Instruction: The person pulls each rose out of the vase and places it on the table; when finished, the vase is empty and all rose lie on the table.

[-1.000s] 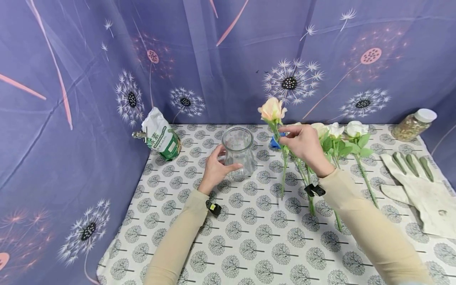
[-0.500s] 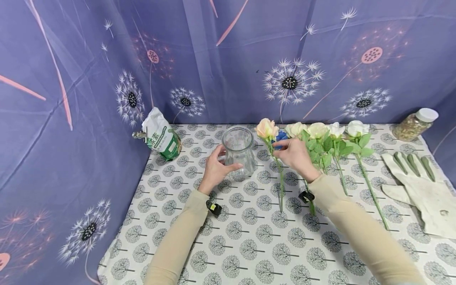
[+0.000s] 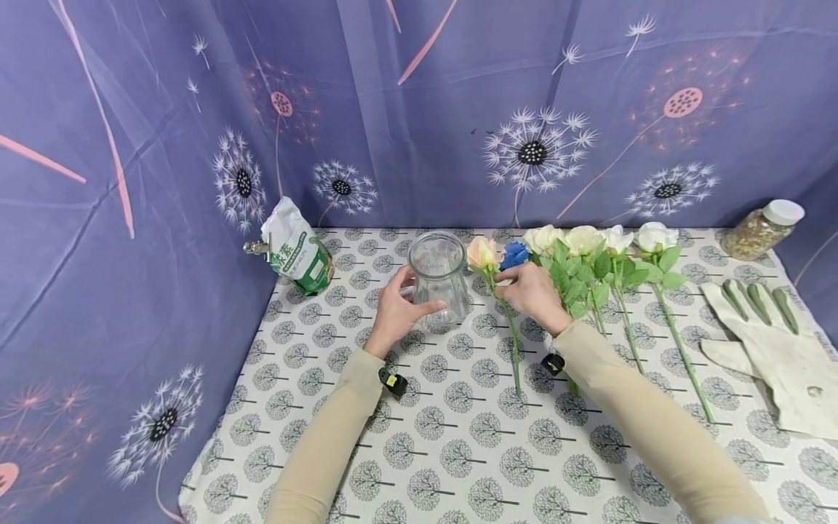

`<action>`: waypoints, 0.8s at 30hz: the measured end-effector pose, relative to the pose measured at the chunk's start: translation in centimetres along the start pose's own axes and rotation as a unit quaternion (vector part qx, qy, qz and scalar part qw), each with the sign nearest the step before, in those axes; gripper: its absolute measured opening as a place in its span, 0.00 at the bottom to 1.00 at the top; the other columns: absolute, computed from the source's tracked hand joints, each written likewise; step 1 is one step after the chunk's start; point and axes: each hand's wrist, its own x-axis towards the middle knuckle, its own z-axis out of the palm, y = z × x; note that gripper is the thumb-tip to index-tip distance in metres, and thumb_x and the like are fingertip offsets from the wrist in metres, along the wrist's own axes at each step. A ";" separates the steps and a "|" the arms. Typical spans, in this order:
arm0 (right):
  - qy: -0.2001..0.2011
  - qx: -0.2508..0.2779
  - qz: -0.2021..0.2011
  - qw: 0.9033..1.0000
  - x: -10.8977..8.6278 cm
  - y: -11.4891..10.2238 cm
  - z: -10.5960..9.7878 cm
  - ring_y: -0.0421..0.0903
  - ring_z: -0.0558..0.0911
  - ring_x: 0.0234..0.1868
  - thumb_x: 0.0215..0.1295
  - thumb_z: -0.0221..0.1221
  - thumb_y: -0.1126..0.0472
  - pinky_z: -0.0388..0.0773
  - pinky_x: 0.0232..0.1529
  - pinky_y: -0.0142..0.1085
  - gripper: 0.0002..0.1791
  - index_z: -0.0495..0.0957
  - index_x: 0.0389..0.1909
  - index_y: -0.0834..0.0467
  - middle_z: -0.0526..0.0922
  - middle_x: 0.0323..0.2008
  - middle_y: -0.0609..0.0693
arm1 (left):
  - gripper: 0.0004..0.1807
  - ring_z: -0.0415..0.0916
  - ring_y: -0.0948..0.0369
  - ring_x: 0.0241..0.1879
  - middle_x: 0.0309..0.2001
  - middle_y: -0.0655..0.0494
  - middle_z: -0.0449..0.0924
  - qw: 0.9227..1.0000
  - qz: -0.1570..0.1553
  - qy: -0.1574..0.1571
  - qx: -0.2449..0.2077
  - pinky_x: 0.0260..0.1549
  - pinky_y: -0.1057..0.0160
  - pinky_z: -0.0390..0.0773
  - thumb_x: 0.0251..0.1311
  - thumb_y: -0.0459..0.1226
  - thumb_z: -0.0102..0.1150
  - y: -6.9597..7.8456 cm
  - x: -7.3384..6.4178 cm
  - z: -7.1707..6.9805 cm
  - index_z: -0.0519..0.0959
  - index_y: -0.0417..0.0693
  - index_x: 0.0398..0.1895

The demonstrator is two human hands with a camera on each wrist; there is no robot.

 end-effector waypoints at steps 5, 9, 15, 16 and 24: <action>0.000 -0.009 0.007 1.000 0.4 0.4 0.3 0.36 0.61 0.14 0.70 0.70 0.59 0.60 0.15 0.29 0.22 0.87 0.64 0.55 0.88 0.60 0.67 | 0.50 0.82 0.40 0.68 0.70 0.42 0.80 1.000 -0.002 0.000 -0.002 0.69 0.42 0.86 0.50 0.45 0.88 0.0 0.0 0.0 0.72 0.54 0.77; 0.009 -0.019 -0.001 1.000 0.7 0.7 0.5 0.37 0.65 0.16 0.69 0.70 0.59 0.64 0.17 0.30 0.21 0.88 0.62 0.55 0.87 0.63 0.66 | 0.50 0.83 0.41 0.67 0.70 0.43 0.80 1.000 -0.003 -0.001 -0.006 0.68 0.42 0.86 0.50 0.45 0.88 -0.1 0.0 -0.1 0.72 0.55 0.77; 0.001 -0.030 -0.005 1.000 0.9 1.3 0.6 0.43 0.84 0.27 0.69 0.69 0.58 0.76 0.23 0.33 0.23 0.87 0.64 0.56 0.92 0.53 0.64 | 0.50 0.83 0.41 0.67 0.70 0.43 0.81 1.000 0.000 0.001 -0.002 0.68 0.42 0.86 0.50 0.44 0.88 -0.1 0.1 -0.1 0.72 0.55 0.77; -0.001 -0.033 -0.005 0.999 0.9 1.4 0.7 0.45 0.85 0.28 0.70 0.69 0.58 0.77 0.24 0.33 0.23 0.86 0.64 0.55 0.93 0.52 0.64 | 0.49 0.83 0.41 0.67 0.70 0.43 0.81 1.000 0.000 0.001 -0.001 0.68 0.42 0.86 0.50 0.44 0.88 -0.1 0.1 -0.1 0.72 0.55 0.77; 0.008 -0.050 -0.036 0.998 0.9 1.7 0.7 0.54 0.93 0.39 0.70 0.69 0.59 0.81 0.27 0.34 0.22 0.87 0.63 0.56 0.94 0.48 0.62 | 0.49 0.82 0.42 0.68 0.69 0.42 0.81 1.000 0.017 0.002 0.023 0.69 0.42 0.86 0.51 0.46 0.87 0.2 0.4 -0.4 0.72 0.51 0.76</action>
